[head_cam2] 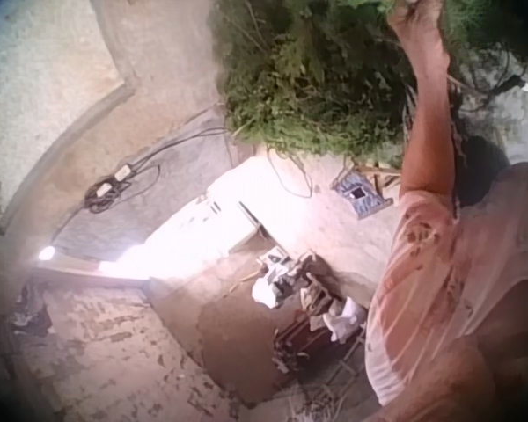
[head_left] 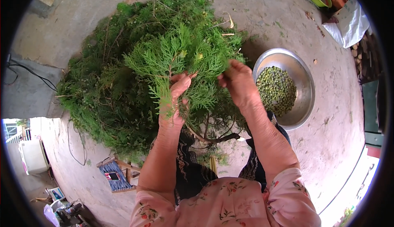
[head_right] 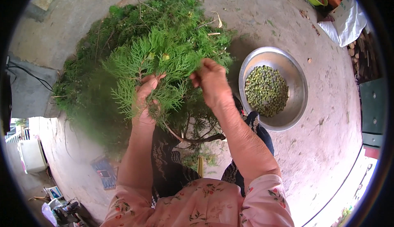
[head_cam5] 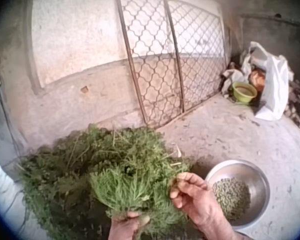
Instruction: The person plucks small seed pods or buds from green pine or cedar branches by hand and places them into a metal bowl.
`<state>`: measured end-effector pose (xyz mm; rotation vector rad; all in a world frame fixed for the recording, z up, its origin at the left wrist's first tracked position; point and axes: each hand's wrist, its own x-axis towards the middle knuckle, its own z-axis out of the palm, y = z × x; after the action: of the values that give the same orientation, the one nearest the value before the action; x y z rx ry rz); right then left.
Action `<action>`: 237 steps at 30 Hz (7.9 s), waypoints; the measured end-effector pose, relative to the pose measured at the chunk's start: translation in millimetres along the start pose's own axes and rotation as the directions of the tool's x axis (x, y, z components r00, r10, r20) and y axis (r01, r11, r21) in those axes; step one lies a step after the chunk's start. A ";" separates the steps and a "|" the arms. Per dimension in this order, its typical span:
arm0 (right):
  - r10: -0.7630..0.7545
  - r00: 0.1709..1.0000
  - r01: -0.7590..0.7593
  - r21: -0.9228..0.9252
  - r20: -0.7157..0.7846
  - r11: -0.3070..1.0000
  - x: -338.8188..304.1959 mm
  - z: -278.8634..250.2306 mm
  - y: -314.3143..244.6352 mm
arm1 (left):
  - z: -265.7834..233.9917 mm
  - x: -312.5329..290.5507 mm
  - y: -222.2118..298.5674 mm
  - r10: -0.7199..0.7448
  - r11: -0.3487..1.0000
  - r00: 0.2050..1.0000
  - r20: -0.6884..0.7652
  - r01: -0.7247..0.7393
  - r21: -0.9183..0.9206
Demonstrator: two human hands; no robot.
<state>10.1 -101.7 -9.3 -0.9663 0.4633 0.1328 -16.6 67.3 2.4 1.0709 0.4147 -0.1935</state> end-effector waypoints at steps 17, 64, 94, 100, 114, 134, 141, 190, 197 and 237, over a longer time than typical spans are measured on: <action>-0.248 0.886 0.413 -0.423 0.391 0.807 -25.2 8.4 -34.0 | 24.9 -6.5 0.9 0.039 0.990 0.999 0.004 -0.040 0.133; -0.720 0.510 0.035 -0.826 -0.470 0.563 68.2 -331.8 -58.0 | 1.9 8.4 -3.9 0.119 0.982 0.978 0.173 -0.091 -0.164; -0.141 0.938 0.102 0.135 0.317 0.986 -36.8 -54.5 112.6 | 55.6 -12.8 -53.0 0.521 0.250 0.560 0.644 -0.822 0.512; 0.015 0.994 -0.015 -0.006 -0.104 1.000 -35.8 -50.8 85.9 | -5.7 21.5 -11.2 0.592 0.806 0.708 -0.385 -0.500 0.317; 0.297 0.949 -0.303 -0.045 -0.109 0.952 -94.9 -78.6 73.2 | -66.9 53.0 -11.2 -0.065 0.955 0.911 -0.408 -0.061 -0.289; -0.196 0.979 0.201 -0.296 0.049 0.934 -203.2 -113.6 81.3 | -29.4 -51.1 7.9 0.114 0.776 0.985 -0.126 -0.168 -0.609; -0.268 0.963 0.270 -0.103 0.029 0.957 -225.4 -132.7 83.1 | -20.7 -86.9 9.7 0.260 0.769 0.965 0.026 -0.190 -0.610; -0.789 0.504 0.829 -0.455 0.351 0.326 -195.4 -49.9 -26.6 | 66.5 -160.8 -46.7 0.496 0.867 0.836 0.234 -0.492 -0.079; -0.520 0.801 0.591 -0.258 0.297 0.764 -178.4 -50.0 -1.0 | 57.9 -154.6 -49.9 0.478 0.871 0.836 0.268 -0.492 -0.018; -0.132 0.907 -0.041 0.395 0.400 0.918 -184.8 -86.4 -21.7 | 68.3 -157.8 -57.6 0.242 0.942 0.865 0.440 -0.318 0.107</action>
<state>-176.2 -167.1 46.5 -0.5236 0.0580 0.1909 -163.8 -27.2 50.1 1.2141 -0.1562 -0.1970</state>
